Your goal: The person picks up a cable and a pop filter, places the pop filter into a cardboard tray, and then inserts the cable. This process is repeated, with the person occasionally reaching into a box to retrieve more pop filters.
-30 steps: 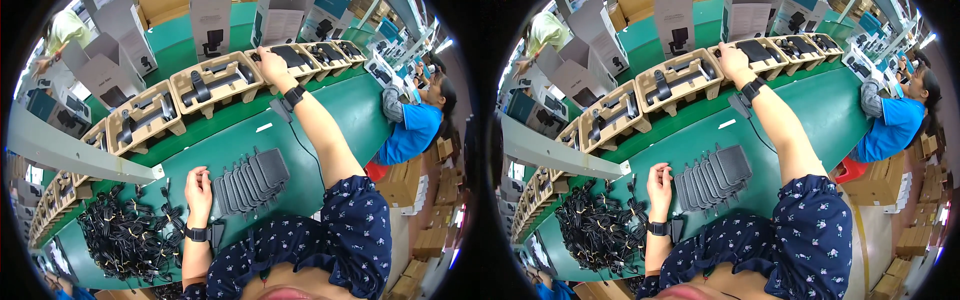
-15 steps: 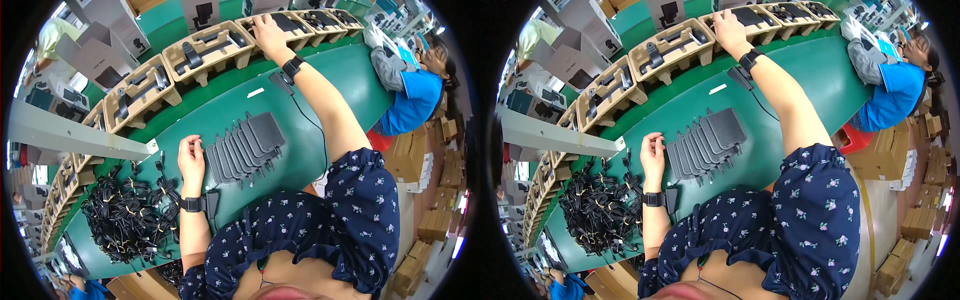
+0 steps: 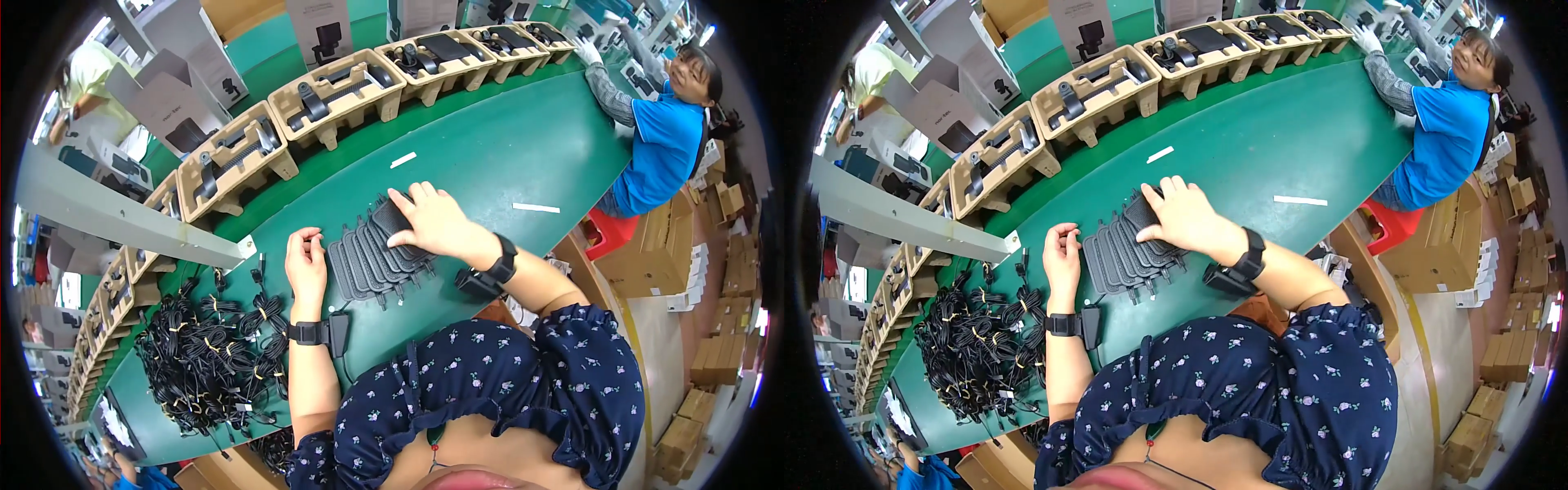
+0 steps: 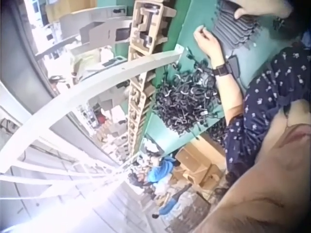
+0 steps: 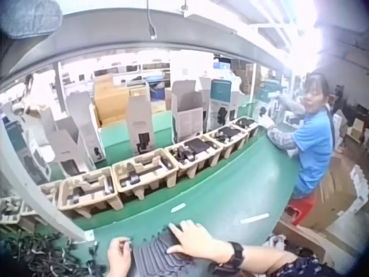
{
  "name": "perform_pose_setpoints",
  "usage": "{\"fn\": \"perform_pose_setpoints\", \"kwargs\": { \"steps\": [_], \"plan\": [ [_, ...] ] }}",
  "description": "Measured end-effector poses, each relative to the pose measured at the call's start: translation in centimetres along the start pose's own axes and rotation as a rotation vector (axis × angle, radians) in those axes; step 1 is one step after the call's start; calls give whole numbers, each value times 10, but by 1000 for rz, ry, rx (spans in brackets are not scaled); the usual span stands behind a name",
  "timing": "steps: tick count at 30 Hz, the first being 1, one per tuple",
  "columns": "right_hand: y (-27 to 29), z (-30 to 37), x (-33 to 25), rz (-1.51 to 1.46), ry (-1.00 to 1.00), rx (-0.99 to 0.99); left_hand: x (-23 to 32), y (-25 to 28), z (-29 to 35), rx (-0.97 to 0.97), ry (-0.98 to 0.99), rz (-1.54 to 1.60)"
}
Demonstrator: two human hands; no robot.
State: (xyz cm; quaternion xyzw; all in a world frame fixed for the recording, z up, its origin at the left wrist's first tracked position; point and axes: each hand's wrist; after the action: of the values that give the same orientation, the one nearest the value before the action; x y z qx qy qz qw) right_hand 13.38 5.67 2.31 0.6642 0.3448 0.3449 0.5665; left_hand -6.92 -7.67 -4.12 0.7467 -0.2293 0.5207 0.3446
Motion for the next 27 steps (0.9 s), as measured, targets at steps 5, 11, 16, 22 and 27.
{"fn": "perform_pose_setpoints", "kwargs": {
  "steps": [5,11,16,22,27],
  "plan": [
    [-4,5,-11,-156,8,-8,-5,6,0,-1,-17,23],
    [12,-8,19,-640,66,-140,-14,13,2,26,-67,-4],
    [39,-17,29,-572,-26,-311,-9,18,1,8,-56,-16],
    [18,-25,19,-320,36,233,-15,25,3,3,-63,-26],
    [39,-79,32,-731,-279,536,-18,32,4,0,-64,-56]
  ]
}}
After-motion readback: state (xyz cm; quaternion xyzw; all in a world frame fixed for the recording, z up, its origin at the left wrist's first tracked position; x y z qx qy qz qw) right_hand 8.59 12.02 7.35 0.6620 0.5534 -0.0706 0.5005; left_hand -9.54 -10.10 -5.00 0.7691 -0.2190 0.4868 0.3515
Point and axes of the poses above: each hand's wrist, its own z-axis away from the middle knuckle, its own y-axis out of the back of the hand, x = y × z, and after that the axes turned 9 degrees about z, right-handed
